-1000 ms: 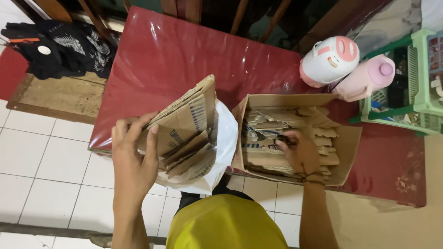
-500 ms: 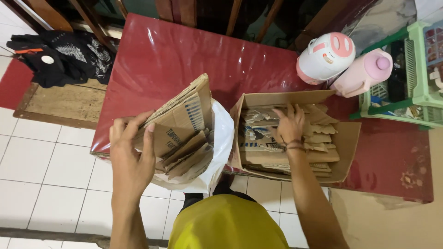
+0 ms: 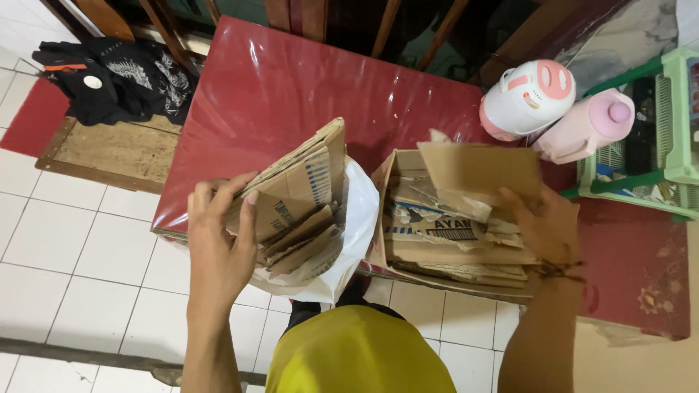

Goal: The person transfers flattened cardboard pieces from a cardboard box into a white plastic bag on a red table. The person handles the cardboard by hand, placing pieces one at a time into the bag. The person then picks up a small dark object and walks away from the table.

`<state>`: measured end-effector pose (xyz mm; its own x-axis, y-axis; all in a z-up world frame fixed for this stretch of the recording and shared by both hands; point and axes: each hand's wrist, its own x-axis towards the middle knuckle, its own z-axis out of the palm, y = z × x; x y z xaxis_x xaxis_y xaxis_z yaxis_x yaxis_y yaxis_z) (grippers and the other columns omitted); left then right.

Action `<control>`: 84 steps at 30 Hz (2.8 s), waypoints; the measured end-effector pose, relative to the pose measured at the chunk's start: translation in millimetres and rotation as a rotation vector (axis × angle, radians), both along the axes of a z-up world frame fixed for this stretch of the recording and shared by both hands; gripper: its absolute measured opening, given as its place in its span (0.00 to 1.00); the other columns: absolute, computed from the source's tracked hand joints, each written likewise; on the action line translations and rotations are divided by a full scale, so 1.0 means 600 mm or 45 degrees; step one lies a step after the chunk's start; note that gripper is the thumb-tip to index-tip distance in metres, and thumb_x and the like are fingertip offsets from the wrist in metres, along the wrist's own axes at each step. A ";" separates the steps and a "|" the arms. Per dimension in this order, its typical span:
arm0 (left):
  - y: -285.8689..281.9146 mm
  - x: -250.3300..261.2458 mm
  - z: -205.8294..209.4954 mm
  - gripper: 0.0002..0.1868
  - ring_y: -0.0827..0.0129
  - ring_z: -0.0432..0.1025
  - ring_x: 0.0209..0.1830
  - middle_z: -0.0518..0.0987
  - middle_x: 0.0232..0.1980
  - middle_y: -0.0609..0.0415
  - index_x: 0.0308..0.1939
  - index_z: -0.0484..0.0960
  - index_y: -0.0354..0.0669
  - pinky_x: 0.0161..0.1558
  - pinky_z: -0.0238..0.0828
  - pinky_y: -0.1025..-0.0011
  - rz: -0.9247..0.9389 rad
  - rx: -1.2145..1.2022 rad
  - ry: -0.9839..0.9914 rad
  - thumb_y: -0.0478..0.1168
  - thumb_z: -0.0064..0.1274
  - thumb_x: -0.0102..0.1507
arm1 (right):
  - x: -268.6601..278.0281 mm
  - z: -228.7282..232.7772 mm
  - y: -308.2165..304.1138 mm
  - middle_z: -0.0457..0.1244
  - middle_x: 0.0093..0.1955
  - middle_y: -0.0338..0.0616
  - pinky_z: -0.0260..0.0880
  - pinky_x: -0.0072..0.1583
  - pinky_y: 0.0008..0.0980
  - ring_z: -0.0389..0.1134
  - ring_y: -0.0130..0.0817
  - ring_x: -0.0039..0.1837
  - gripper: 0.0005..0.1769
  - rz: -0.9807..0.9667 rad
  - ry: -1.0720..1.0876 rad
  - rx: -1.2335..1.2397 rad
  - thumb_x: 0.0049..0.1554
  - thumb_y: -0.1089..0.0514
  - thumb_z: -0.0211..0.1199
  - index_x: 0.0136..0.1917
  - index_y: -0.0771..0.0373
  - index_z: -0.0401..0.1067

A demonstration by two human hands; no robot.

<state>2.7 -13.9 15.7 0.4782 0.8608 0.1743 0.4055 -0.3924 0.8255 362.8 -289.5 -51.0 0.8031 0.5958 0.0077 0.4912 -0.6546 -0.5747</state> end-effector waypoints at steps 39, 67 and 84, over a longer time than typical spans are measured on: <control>-0.014 -0.009 -0.005 0.12 0.57 0.67 0.50 0.71 0.46 0.47 0.57 0.82 0.42 0.50 0.68 0.63 0.005 0.053 0.001 0.37 0.51 0.70 | 0.023 -0.067 -0.139 0.67 0.57 0.44 0.70 0.57 0.31 0.66 0.32 0.55 0.18 -0.448 -0.196 1.282 0.71 0.53 0.69 0.64 0.68 0.71; -0.010 -0.009 -0.003 0.12 0.59 0.65 0.50 0.70 0.45 0.49 0.57 0.82 0.43 0.42 0.70 0.66 0.022 0.008 -0.048 0.38 0.50 0.70 | -0.069 0.071 -0.098 0.70 0.54 0.49 0.67 0.55 0.34 0.71 0.35 0.54 0.22 -0.296 -0.072 0.059 0.63 0.51 0.70 0.63 0.67 0.75; -0.003 -0.002 -0.007 0.12 0.57 0.65 0.49 0.71 0.46 0.47 0.57 0.82 0.40 0.53 0.65 0.61 -0.005 0.092 -0.019 0.36 0.51 0.71 | -0.269 0.097 0.265 0.72 0.48 0.43 0.69 0.57 0.40 0.70 0.40 0.53 0.12 1.245 0.088 0.003 0.55 0.53 0.68 0.48 0.62 0.80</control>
<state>1.4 -15.5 11.7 0.4787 0.8437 0.2428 0.3917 -0.4528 0.8009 201.4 -130.5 7.0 -0.0461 0.9988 -0.0185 0.7817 0.0246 -0.6231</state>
